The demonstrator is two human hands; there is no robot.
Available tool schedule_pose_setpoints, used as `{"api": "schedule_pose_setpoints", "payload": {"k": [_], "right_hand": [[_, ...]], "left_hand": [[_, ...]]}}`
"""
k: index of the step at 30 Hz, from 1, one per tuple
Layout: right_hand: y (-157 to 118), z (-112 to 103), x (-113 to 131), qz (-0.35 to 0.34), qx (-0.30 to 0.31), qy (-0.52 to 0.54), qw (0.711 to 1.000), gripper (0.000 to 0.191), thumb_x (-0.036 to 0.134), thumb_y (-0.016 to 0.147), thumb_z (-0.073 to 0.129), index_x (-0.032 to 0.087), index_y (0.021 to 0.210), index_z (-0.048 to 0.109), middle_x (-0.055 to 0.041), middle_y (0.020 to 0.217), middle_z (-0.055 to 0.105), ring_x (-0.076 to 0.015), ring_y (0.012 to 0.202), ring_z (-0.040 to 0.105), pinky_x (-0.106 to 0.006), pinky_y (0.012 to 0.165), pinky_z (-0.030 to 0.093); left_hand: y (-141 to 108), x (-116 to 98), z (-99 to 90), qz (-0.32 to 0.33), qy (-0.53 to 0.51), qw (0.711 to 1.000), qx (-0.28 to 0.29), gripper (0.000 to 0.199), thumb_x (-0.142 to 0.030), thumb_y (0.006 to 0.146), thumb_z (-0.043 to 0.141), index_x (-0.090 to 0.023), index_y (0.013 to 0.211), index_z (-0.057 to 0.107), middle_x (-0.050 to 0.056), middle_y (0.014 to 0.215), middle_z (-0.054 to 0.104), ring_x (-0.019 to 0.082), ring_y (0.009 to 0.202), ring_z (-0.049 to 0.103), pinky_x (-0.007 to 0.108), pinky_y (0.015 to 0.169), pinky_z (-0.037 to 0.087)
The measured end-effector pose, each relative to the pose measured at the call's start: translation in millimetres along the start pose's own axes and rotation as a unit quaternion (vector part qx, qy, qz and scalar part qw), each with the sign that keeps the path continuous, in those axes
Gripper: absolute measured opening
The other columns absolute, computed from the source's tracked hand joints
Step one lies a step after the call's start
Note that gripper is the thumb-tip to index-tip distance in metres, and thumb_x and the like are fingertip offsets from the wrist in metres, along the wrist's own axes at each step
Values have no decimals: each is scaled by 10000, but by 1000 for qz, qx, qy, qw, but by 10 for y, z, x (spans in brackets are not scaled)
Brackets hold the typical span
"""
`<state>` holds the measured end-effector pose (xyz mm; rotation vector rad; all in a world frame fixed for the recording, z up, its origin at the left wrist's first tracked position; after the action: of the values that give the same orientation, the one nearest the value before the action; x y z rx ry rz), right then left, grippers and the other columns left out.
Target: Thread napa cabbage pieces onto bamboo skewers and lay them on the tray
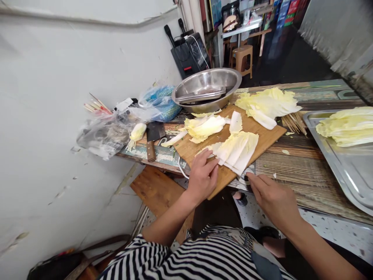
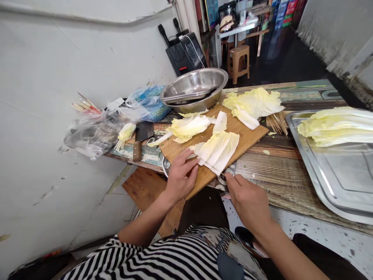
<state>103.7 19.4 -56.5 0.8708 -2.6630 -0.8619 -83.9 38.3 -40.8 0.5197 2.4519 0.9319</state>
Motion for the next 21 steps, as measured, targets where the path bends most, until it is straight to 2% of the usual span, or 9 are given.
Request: {"api": "schedule_pose_setpoints", "payload": {"k": [5, 8, 11, 14, 16, 17, 19, 20, 21], "right_hand": [[3, 15, 14, 3, -6, 16, 1000, 329, 220, 1073, 413, 132, 1084, 730, -4, 687, 640, -142, 582, 607, -320, 532, 319], [9, -51, -43, 25, -27, 40, 999, 284, 204, 1058, 451, 141, 1089, 725, -23, 770, 723, -141, 608, 645, -298, 549, 380], [-1, -314, -195, 80, -81, 67, 991, 220, 197, 1033, 512, 161, 1126, 709, -44, 889, 788, -151, 711, 716, -265, 618, 463], [-47, -648, -383, 168, -118, 113, 972, 201, 253, 1027, 541, 201, 1137, 702, -39, 877, 785, -160, 741, 732, -252, 637, 515], [-114, -657, -551, 287, -92, 287, 909, 253, 350, 1020, 557, 246, 1223, 668, 8, 744, 713, -142, 597, 653, -255, 546, 499], [-155, -549, -584, 349, -58, 412, 839, 328, 405, 996, 593, 275, 1296, 625, 33, 715, 668, -125, 529, 584, -250, 491, 462], [-204, -276, -481, 429, 19, 614, 662, 531, 494, 891, 718, 301, 1360, 560, 71, 689, 579, -80, 454, 426, -222, 418, 343], [-200, -182, -408, 442, 49, 662, 603, 581, 523, 827, 775, 286, 1319, 577, 81, 678, 544, -59, 441, 362, -207, 405, 281], [-189, -115, -361, 450, 67, 684, 570, 571, 543, 769, 819, 258, 1221, 618, 90, 656, 508, -41, 435, 311, -196, 400, 228]], "left_hand": [[6, -19, 26, 0, 11, 1000, 20, 219, -144, 942, 588, -178, 1113, 721, 174, 1296, 660, 288, 1287, 613, 505, 1072, 520], [11, -70, -94, 15, -3, 1000, -19, 322, -120, 939, 575, -182, 1241, 670, 183, 1362, 623, 271, 1315, 593, 476, 1098, 506], [13, -44, -218, 16, 4, 998, -58, 454, -107, 936, 569, -195, 1382, 585, 182, 1427, 583, 264, 1378, 545, 465, 1140, 472], [70, 106, -174, -17, 37, 999, -18, 415, -173, 951, 584, -187, 1365, 602, 179, 1444, 585, 284, 1380, 544, 486, 1149, 457], [154, 204, -64, -37, 51, 997, 43, 381, -215, 940, 604, -179, 1318, 639, 178, 1437, 597, 312, 1359, 556, 514, 1137, 457], [205, 234, 9, -43, 51, 994, 82, 374, -218, 928, 612, -180, 1297, 655, 175, 1424, 609, 321, 1342, 567, 518, 1126, 461], [308, 255, 161, -55, 43, 984, 165, 359, -196, 912, 611, -177, 1263, 682, 169, 1366, 649, 327, 1286, 601, 503, 1091, 482], [355, 252, 226, -62, 43, 977, 200, 343, -187, 913, 603, -170, 1243, 695, 168, 1321, 673, 325, 1241, 625, 489, 1066, 495], [398, 245, 278, -70, 46, 970, 227, 325, -190, 921, 596, -160, 1226, 705, 167, 1274, 693, 323, 1195, 645, 476, 1042, 506]]}}
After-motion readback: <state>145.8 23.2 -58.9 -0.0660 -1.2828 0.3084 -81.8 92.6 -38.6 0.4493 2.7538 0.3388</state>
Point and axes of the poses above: each hand's wrist, its own y-axis towards the middle knuckle, its own z-axis out of the palm, x = y × z, the point moved 8 cm from there along y, towards the middle knuckle
